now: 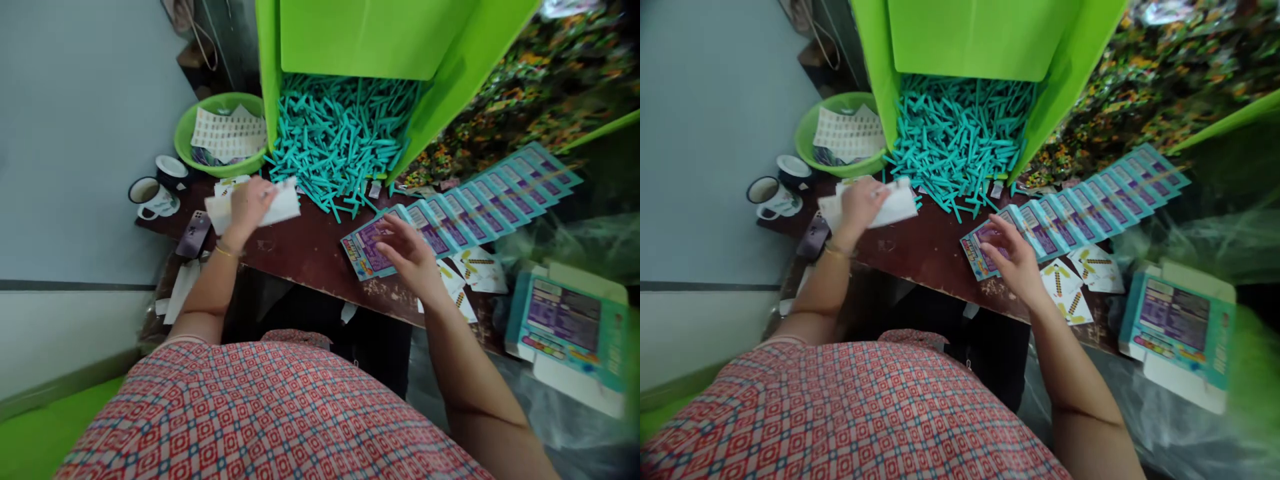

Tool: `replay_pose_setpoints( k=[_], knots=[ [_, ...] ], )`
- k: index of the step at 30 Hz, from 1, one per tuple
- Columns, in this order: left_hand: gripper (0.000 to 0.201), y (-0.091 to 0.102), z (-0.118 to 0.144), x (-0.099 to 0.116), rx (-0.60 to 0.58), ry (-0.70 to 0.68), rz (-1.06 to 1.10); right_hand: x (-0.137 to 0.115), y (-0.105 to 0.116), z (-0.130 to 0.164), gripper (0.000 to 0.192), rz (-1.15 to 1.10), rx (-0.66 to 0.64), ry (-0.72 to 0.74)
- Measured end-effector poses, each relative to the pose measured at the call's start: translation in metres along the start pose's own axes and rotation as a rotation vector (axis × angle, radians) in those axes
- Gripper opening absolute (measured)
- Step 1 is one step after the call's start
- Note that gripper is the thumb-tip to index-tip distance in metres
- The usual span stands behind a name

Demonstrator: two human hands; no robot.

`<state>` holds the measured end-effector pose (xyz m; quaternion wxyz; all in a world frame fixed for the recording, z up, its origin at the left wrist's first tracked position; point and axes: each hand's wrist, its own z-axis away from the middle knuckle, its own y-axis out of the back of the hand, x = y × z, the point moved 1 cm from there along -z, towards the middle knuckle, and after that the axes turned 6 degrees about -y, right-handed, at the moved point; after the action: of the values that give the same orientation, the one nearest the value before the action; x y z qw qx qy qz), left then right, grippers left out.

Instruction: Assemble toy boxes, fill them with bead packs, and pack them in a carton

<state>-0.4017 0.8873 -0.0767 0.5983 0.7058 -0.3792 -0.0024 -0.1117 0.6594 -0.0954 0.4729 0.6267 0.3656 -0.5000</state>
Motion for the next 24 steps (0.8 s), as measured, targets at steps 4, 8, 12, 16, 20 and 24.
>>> replay_pose_setpoints(
  k=[4,8,12,16,20,24],
  knots=[
    [0.028,0.05,-0.08,-0.084,0.219,0.063,-0.075,0.003,0.018,0.021,0.044,0.034,0.022,-0.075],
    [0.055,0.078,-0.126,-0.118,0.347,0.005,0.042,0.004,0.019,0.043,0.035,0.094,0.012,-0.102],
    [0.057,0.055,-0.117,-0.08,0.362,-0.079,0.041,-0.001,0.052,0.047,0.031,0.148,0.103,-0.047],
    [0.036,-0.022,-0.047,0.002,0.197,-0.118,0.288,0.01,0.158,0.012,0.028,0.348,0.571,-0.017],
    [0.032,-0.117,0.039,0.091,-0.396,-0.126,0.669,0.037,0.278,-0.058,0.037,0.556,0.904,-0.182],
    [0.036,-0.173,0.069,0.14,-0.59,0.025,0.765,0.058,0.334,-0.122,0.044,0.639,0.847,-0.376]
  ],
)
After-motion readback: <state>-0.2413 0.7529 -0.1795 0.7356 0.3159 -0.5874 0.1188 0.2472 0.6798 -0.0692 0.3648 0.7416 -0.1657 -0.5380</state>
